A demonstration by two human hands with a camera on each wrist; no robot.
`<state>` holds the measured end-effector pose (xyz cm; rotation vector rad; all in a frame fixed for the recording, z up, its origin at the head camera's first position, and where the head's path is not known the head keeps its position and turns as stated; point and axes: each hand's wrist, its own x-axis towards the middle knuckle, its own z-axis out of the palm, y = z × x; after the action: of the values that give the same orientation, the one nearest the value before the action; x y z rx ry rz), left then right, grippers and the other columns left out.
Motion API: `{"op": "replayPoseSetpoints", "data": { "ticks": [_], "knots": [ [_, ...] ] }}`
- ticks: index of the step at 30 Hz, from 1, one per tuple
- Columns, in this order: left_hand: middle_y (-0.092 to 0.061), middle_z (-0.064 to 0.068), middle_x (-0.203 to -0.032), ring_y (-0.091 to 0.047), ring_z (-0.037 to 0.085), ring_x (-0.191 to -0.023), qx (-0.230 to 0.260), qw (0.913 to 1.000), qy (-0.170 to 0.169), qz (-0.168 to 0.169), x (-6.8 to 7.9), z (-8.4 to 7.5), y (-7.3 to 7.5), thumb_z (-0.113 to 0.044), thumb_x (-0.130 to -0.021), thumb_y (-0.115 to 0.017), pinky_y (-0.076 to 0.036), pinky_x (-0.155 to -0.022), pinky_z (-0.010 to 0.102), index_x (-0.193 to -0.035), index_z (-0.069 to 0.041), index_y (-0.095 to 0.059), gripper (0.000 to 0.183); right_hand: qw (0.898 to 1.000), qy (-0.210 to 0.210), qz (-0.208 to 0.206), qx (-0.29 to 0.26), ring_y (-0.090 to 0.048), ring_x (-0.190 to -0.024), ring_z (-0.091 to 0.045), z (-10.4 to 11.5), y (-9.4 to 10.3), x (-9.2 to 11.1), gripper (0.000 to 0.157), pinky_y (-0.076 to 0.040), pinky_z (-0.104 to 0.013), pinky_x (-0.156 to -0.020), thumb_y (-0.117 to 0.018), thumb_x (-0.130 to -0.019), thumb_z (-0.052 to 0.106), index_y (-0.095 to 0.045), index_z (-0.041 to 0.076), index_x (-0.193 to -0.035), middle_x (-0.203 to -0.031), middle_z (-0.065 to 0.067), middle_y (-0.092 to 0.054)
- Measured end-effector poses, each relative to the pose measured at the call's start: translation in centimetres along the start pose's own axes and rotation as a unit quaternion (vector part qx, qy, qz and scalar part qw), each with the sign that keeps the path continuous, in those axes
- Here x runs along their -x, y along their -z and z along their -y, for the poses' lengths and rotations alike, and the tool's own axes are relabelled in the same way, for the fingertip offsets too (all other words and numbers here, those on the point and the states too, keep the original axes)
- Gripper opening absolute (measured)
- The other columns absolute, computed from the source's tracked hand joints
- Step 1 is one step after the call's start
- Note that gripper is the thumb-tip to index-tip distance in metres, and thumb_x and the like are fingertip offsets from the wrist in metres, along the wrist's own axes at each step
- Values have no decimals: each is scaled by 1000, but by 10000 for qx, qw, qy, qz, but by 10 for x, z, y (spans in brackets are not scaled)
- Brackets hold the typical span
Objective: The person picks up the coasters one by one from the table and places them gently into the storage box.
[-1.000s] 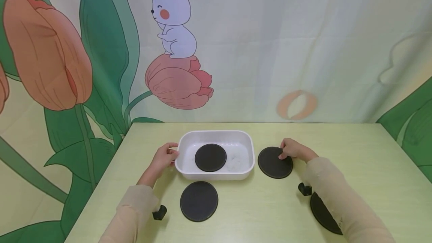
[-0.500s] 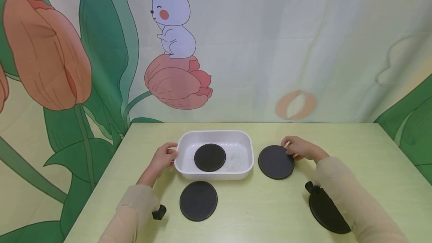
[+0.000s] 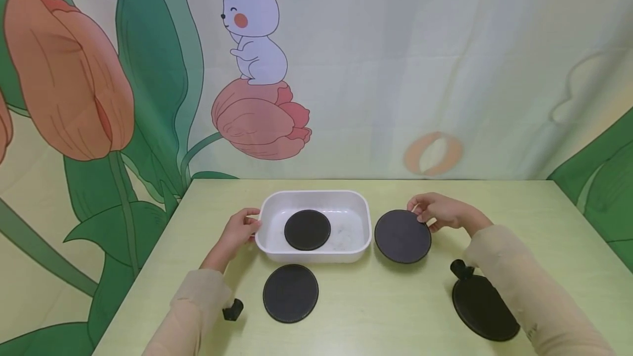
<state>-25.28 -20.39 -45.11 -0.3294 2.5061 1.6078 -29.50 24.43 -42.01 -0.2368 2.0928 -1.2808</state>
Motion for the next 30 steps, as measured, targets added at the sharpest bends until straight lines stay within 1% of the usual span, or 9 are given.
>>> {"op": "replayPoseSetpoints", "data": {
  "ticks": [2, 6, 11, 17, 24, 30],
  "knots": [
    [-49, 12, -96, -54, 21, -76, -17, 10000, -20, 7, 0, 0, 0, -7, -89, -49, -47, -60, 25, -122, -5, -45, 33, 9998, 23, 146, -110, -46, -68, -14, 4, -1, 0, 26, -43, -28, -54, -43, -78, -10, -46, 2, -100, -81, -3, -43],
    [-49, 12, -95, -54, 21, -75, -17, 10000, -51, -9, -1, 0, 1, -7, -89, -49, -47, -60, 24, -122, -4, -45, 34, 9985, 200, 450, -246, -47, -68, -14, 12, -5, 0, 24, -44, -27, -54, -45, -79, -9, -46, 3, -100, -82, -3, -45],
    [-49, 12, -96, -54, 21, -76, -2, 10000, -4, -11, -2, 2, 0, -7, -89, -49, -48, -63, 27, -122, -5, -45, 33, 9969, 373, 586, -374, -49, -68, -13, 23, -14, 0, 23, -45, -27, -54, -46, -79, -7, -46, 4, -99, -82, -1, -46],
    [-49, 12, -96, -54, 20, -76, 40, 10000, -16, -4, -3, 3, 0, -7, -89, -49, -49, -65, 30, -122, -5, -45, 33, 9966, 462, 478, -478, -48, -67, -13, 32, -27, -9, 22, -44, -26, -53, -46, -79, -7, -46, 2, -100, -80, -1, -46],
    [-50, 10, -91, -54, 18, -72, 180, 9997, -184, 40, 1, 0, 0, -4, -88, -49, -49, -64, 31, -121, -2, -45, 33, 9957, 532, 217, -733, -47, -67, -13, 42, -45, -25, 23, -44, -26, -54, -46, -82, -6, -45, 0, -104, -80, -2, -46],
    [-51, 10, -90, -55, 17, -72, 237, 9995, -195, 54, 1, 1, 0, -4, -88, -49, -49, -66, 33, -121, -2, -45, 33, 9946, 579, 36, -860, -46, -68, -13, 53, -59, -35, 25, -44, -25, -54, -49, -82, -5, -44, -1, -106, -83, -5, -43]
  ]
}}
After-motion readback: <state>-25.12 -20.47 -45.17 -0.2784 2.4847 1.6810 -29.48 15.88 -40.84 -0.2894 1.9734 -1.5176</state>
